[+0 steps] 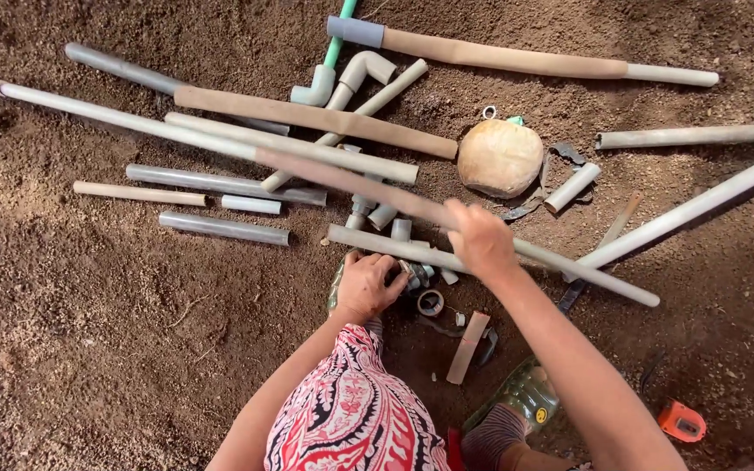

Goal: The person sits on a small stool on the ground and assembles various PVC pipes and fittings. They connect a long reddish-brown pipe to a grey pipe and then attach a white pipe to the assembly, holding the pieces together with both hands.

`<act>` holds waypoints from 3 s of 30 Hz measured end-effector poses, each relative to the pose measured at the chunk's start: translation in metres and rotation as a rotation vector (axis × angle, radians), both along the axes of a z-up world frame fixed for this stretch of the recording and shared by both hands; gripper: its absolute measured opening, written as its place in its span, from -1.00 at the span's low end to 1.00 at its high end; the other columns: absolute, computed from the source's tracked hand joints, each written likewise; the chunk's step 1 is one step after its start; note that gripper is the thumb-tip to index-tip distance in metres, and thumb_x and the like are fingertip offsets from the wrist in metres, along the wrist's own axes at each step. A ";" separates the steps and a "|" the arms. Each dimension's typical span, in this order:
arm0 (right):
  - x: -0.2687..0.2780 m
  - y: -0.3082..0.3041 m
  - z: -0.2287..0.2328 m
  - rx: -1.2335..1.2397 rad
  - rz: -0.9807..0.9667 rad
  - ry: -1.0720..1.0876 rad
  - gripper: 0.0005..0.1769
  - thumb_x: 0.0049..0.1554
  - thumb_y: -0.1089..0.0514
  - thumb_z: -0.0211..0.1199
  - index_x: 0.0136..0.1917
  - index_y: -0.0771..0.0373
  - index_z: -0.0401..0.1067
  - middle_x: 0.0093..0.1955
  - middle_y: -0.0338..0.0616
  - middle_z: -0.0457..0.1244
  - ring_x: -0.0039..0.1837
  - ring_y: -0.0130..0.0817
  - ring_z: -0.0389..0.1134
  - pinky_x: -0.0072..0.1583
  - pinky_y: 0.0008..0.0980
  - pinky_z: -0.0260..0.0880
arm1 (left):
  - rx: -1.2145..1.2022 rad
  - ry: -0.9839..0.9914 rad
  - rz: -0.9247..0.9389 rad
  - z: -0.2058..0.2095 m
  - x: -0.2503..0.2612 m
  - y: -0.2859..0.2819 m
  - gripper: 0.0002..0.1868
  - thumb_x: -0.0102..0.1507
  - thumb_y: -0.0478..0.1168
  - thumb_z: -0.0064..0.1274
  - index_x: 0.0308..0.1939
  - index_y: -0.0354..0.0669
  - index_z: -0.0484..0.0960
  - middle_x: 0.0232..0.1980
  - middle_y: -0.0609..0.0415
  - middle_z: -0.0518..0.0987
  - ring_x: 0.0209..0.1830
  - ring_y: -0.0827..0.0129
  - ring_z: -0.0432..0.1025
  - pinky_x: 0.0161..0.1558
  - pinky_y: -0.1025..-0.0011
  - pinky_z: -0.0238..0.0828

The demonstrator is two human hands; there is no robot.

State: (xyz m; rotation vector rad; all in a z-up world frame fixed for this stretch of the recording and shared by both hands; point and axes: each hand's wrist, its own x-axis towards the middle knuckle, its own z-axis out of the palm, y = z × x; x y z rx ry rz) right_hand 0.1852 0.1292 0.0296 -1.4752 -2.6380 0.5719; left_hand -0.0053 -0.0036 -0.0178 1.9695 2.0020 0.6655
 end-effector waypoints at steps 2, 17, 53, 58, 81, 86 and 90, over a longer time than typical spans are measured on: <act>-0.001 0.021 0.021 0.050 0.014 0.027 -0.56 0.01 0.21 0.10 0.20 0.08 0.32 -0.26 -0.15 0.21 -0.18 -0.21 0.30 -0.08 -0.30 0.30 | 0.000 0.000 0.002 0.000 0.001 0.000 -0.71 0.03 0.20 0.05 -0.50 0.18 0.46 -0.58 0.26 0.43 -0.48 0.42 0.45 -0.07 0.39 0.20; -0.023 0.108 0.070 -0.193 -0.165 0.114 -0.70 0.26 -0.01 0.05 0.07 0.18 0.47 0.00 0.10 0.30 0.11 0.04 0.30 0.21 -0.10 0.21 | 0.015 0.026 -0.001 -0.003 0.000 -0.001 -0.71 0.04 0.21 0.02 -0.46 0.18 0.45 -0.56 0.24 0.43 -0.46 0.42 0.44 -0.09 0.37 0.20; 0.057 0.035 0.012 -0.236 -0.197 -0.392 -0.68 -0.06 0.10 0.12 0.01 0.15 0.33 -0.17 -0.12 0.27 -0.05 -0.12 0.38 -0.02 0.03 0.33 | -0.051 0.069 -0.016 -0.006 -0.001 0.000 -0.73 0.01 0.19 0.07 -0.47 0.20 0.48 -0.56 0.28 0.46 -0.48 0.42 0.44 0.01 0.32 0.23; 0.052 0.051 0.110 -0.126 -0.135 -0.336 -0.86 -0.03 0.31 0.04 -0.24 0.37 0.41 -0.27 0.09 0.31 -0.16 0.06 0.39 -0.15 0.05 0.36 | -0.584 0.052 -0.149 0.017 -0.007 0.009 -0.68 0.17 0.22 -0.10 -0.22 0.17 0.45 -0.29 0.20 0.58 -0.17 0.35 0.51 0.21 0.21 0.12; 0.029 -0.010 0.301 0.253 -0.142 0.108 -0.81 -0.01 0.30 0.13 -0.09 0.23 0.24 -0.22 0.00 0.26 -0.30 -0.09 0.37 -0.29 -0.16 0.36 | -0.275 0.394 -0.334 0.312 -0.030 0.131 -0.40 0.12 0.10 0.08 0.19 0.09 0.33 0.04 -0.02 0.48 0.10 0.14 0.37 0.11 0.15 0.13; 0.048 -0.012 0.320 0.113 -0.096 0.369 -0.63 0.00 0.30 0.25 0.08 0.30 0.28 -0.08 0.13 0.26 -0.13 -0.05 0.40 -0.11 -0.16 0.42 | -0.404 0.364 -0.347 0.244 -0.056 0.143 -0.51 0.14 0.01 0.00 0.13 0.14 0.33 -0.03 -0.08 0.55 0.04 0.01 0.44 0.08 0.05 0.30; 0.071 0.002 0.306 0.066 -0.151 0.309 -0.73 0.02 0.29 0.19 0.04 0.24 0.33 -0.15 -0.02 0.28 -0.10 -0.15 0.38 -0.07 -0.25 0.40 | -0.361 0.569 -0.232 0.201 -0.079 0.159 -0.44 0.06 0.00 0.01 0.15 0.38 0.30 -0.01 0.16 0.49 0.04 0.20 0.44 0.08 0.16 0.27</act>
